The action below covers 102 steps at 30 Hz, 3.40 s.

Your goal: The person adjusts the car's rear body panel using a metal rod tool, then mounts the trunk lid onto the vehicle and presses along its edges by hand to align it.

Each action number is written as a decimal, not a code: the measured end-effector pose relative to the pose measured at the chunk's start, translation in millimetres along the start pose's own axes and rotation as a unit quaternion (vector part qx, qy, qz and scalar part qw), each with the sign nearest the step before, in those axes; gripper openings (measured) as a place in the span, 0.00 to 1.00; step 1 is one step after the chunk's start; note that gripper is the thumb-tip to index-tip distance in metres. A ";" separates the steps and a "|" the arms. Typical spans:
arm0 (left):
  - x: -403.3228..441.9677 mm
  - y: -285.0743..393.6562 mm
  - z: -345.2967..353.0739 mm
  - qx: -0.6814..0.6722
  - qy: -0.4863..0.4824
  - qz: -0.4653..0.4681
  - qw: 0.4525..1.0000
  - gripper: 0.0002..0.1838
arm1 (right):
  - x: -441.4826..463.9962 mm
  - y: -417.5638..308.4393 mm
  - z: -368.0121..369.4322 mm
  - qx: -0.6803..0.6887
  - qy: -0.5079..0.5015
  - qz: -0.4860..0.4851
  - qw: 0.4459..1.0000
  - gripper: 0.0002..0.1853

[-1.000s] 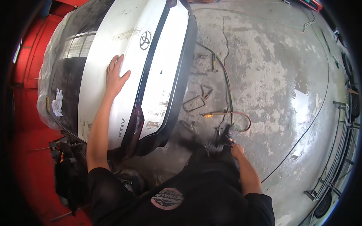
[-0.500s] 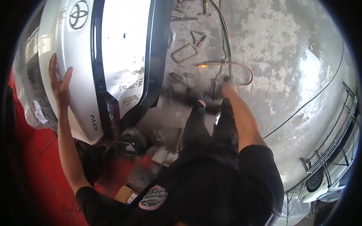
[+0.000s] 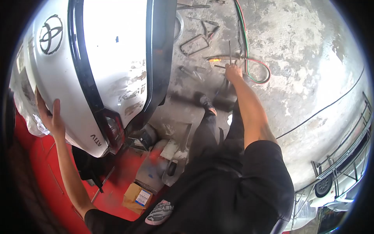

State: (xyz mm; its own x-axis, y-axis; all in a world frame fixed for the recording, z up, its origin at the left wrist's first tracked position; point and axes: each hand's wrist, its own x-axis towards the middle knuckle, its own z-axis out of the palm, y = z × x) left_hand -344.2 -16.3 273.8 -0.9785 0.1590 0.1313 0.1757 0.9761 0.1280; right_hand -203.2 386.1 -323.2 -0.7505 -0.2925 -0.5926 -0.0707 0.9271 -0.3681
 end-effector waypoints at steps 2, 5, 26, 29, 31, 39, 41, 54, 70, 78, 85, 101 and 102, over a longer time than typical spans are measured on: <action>1.9 0.4 -3.1 0.037 -0.021 0.006 0.999 0.38 | 0.6 -14.4 10.6 0.037 -0.033 0.001 0.999 0.09; -2.8 -5.6 -2.0 0.029 -0.007 -0.030 0.999 0.38 | -4.3 -36.4 34.6 0.085 -0.092 0.010 0.992 0.13; -0.4 5.5 -8.5 -0.014 0.008 0.019 1.000 0.37 | -215.8 62.3 -22.5 0.183 -0.085 0.122 0.972 0.16; 0.3 10.5 -11.2 -0.004 0.023 0.013 1.000 0.37 | -221.2 105.8 -33.8 0.176 -0.022 0.119 0.977 0.16; -3.9 12.8 -11.8 0.005 0.027 0.013 1.000 0.38 | -220.7 117.9 -55.6 0.174 -0.001 0.114 0.978 0.16; -0.8 17.1 -19.5 0.043 0.039 0.013 0.998 0.39 | -131.2 57.9 -202.7 0.267 0.103 0.018 0.958 0.17; -0.2 18.9 -19.9 0.038 0.040 0.008 0.998 0.39 | -90.9 2.9 -286.4 0.278 0.101 -0.037 0.955 0.17; 9.5 15.5 -26.4 0.080 -0.002 -0.056 0.995 0.40 | 38.1 -319.3 -648.7 -0.051 0.323 -0.568 0.755 0.29; 104.5 109.3 32.7 0.241 0.196 -0.376 0.873 0.34 | 86.5 -327.2 -669.5 0.027 0.353 -0.677 0.645 0.34; 109.7 108.1 76.5 0.267 0.168 -0.473 0.823 0.37 | 110.6 -318.6 -650.8 0.000 0.320 -0.691 0.649 0.33; 108.5 104.9 69.7 0.217 0.184 -0.479 0.831 0.39 | 118.0 -313.7 -664.8 -0.011 0.262 -0.734 0.627 0.39; 187.0 146.9 62.3 0.187 0.389 -0.512 0.742 0.36 | 83.7 -342.1 -694.1 -0.058 0.328 -0.758 0.560 0.35; 188.3 146.3 62.6 0.192 0.403 -0.508 0.737 0.35 | 82.3 -341.8 -692.9 -0.061 0.331 -0.755 0.563 0.34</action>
State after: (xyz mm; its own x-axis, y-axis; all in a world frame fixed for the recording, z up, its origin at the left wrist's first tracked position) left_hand -509.5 165.7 255.7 -0.1764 -0.6714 0.7198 -0.7975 0.5261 0.2953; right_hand -696.2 207.5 250.3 0.1472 -0.6545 0.7416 -0.9707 -0.2397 -0.0189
